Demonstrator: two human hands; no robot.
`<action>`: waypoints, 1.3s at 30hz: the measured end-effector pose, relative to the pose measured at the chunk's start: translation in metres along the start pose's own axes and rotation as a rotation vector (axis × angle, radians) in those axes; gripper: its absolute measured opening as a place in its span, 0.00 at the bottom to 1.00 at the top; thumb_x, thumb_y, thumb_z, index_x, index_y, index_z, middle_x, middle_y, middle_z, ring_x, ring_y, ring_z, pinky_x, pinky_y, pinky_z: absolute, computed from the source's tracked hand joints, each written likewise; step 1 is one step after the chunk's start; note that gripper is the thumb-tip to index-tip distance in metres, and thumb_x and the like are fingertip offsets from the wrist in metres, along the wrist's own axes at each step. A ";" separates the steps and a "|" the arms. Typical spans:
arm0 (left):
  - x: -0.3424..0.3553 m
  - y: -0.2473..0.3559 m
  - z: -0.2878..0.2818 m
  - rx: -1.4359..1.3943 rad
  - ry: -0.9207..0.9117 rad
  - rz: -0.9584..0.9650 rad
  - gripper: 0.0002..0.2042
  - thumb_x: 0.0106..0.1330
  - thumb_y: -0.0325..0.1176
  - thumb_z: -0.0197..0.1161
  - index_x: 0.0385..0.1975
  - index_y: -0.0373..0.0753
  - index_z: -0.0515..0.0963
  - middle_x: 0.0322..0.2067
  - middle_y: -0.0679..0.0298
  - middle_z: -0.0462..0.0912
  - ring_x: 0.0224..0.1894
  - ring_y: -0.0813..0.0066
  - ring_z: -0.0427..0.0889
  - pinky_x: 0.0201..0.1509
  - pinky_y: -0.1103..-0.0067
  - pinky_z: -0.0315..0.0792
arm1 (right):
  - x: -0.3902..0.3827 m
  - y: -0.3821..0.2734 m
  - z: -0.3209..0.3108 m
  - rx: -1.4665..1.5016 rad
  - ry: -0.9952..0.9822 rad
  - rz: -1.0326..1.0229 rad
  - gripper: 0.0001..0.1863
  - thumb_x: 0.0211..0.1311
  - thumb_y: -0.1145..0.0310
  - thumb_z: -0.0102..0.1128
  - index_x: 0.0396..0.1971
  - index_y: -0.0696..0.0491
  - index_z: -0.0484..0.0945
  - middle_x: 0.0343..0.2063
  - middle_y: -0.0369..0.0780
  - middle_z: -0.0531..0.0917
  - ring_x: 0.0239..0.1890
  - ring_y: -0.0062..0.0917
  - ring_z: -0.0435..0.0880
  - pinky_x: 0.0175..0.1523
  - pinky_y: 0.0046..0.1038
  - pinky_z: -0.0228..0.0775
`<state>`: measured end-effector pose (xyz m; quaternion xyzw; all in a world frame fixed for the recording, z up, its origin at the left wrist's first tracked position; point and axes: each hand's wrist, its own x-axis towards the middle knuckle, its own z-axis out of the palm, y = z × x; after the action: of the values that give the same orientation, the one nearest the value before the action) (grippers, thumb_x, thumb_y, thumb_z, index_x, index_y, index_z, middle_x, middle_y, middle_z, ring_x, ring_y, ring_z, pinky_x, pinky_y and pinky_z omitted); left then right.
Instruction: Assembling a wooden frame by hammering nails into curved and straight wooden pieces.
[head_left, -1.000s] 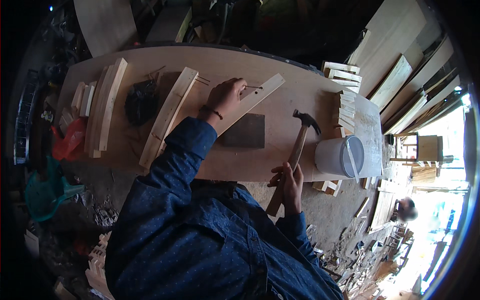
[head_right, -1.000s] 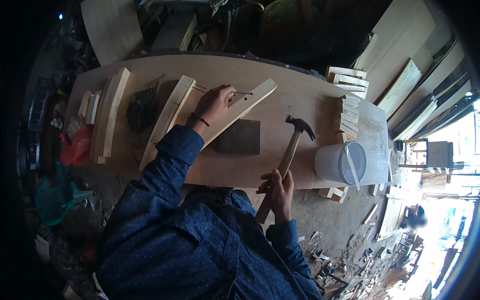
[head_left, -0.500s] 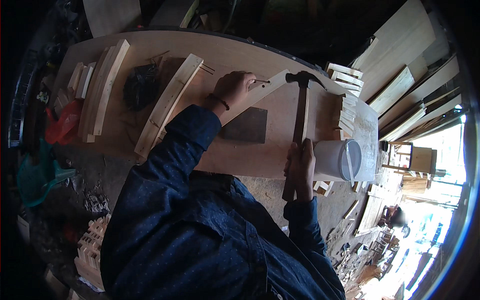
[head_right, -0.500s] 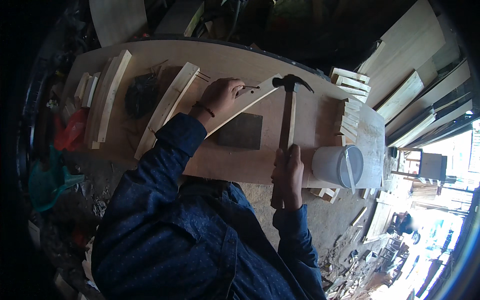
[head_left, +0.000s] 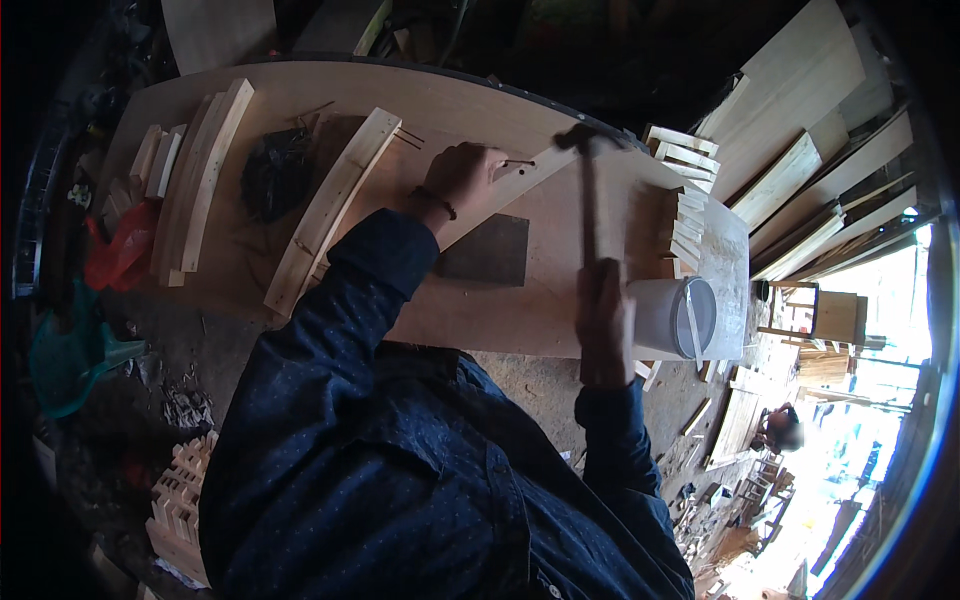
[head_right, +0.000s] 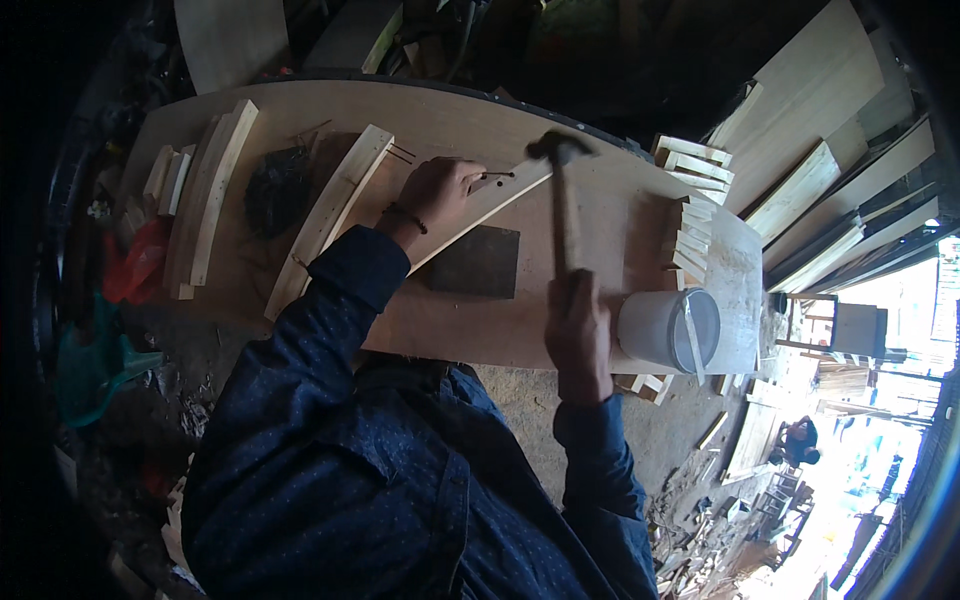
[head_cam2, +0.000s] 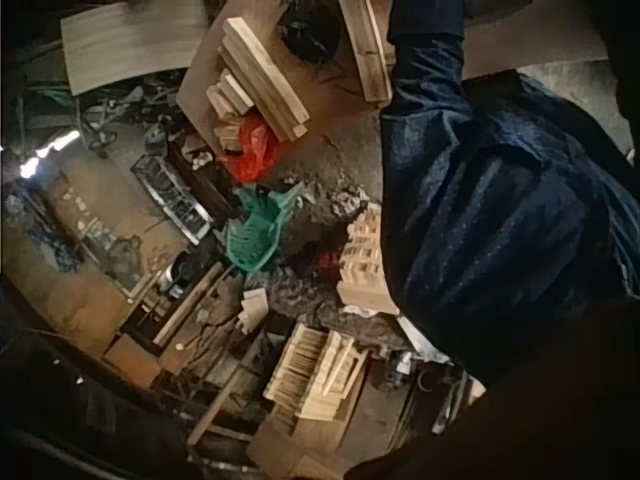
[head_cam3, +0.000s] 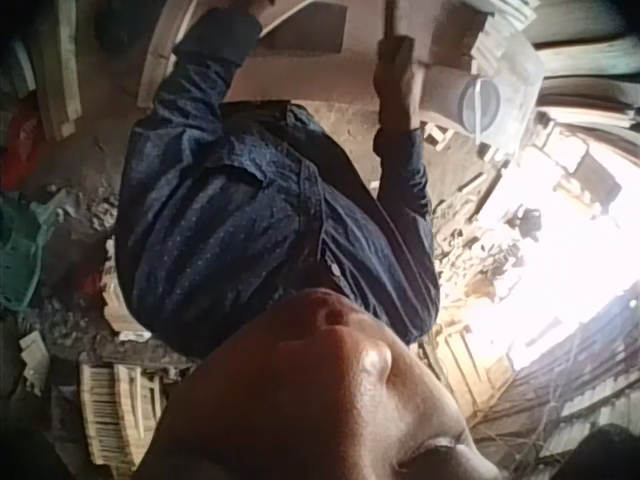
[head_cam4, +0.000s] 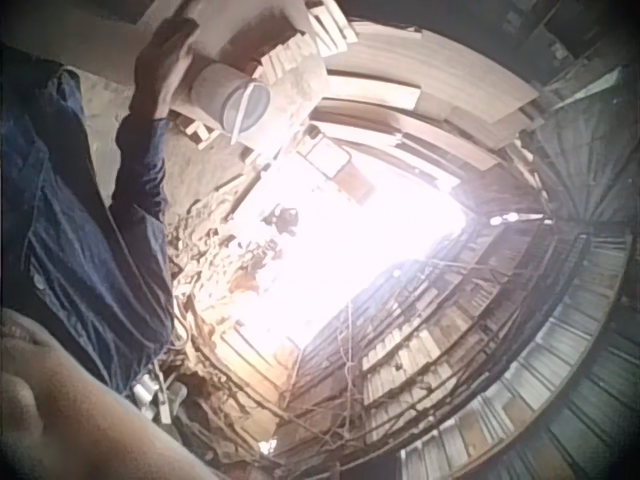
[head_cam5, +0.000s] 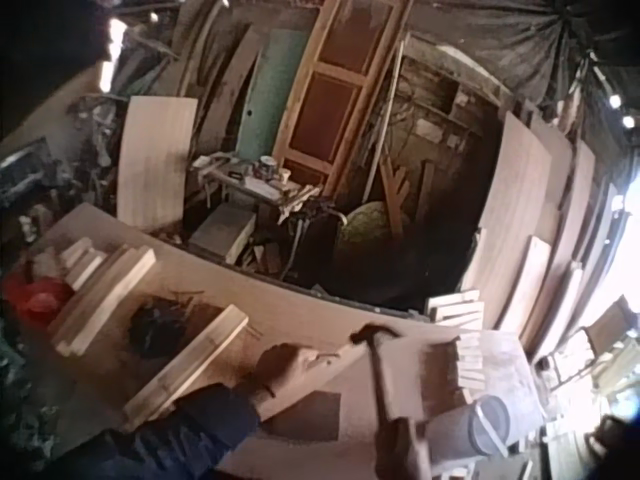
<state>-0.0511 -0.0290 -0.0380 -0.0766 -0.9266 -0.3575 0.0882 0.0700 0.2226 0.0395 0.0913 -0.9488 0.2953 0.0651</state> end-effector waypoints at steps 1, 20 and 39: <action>-0.001 0.001 -0.001 -0.013 0.013 0.001 0.10 0.66 0.30 0.57 0.42 0.41 0.84 0.38 0.52 0.86 0.41 0.52 0.84 0.45 0.62 0.78 | 0.005 -0.003 -0.018 0.264 0.012 0.126 0.08 0.73 0.65 0.49 0.41 0.53 0.67 0.24 0.51 0.79 0.27 0.49 0.78 0.26 0.45 0.69; 0.003 -0.005 0.007 -0.048 0.095 0.041 0.09 0.63 0.30 0.58 0.38 0.43 0.86 0.36 0.52 0.85 0.40 0.51 0.85 0.45 0.62 0.79 | 0.026 -0.013 -0.064 0.735 0.372 0.079 0.14 0.79 0.60 0.44 0.45 0.57 0.69 0.24 0.32 0.74 0.20 0.15 0.71 0.21 0.16 0.64; 0.004 -0.008 0.010 -0.063 0.096 0.054 0.09 0.65 0.30 0.60 0.39 0.40 0.85 0.38 0.52 0.86 0.42 0.52 0.84 0.48 0.64 0.78 | 0.031 -0.032 -0.079 0.410 0.587 -0.158 0.15 0.78 0.59 0.41 0.51 0.54 0.67 0.23 0.36 0.75 0.18 0.21 0.76 0.23 0.24 0.74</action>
<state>-0.0575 -0.0275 -0.0494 -0.0869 -0.9072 -0.3871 0.1395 0.0523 0.2376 0.1272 0.0868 -0.8008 0.4869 0.3377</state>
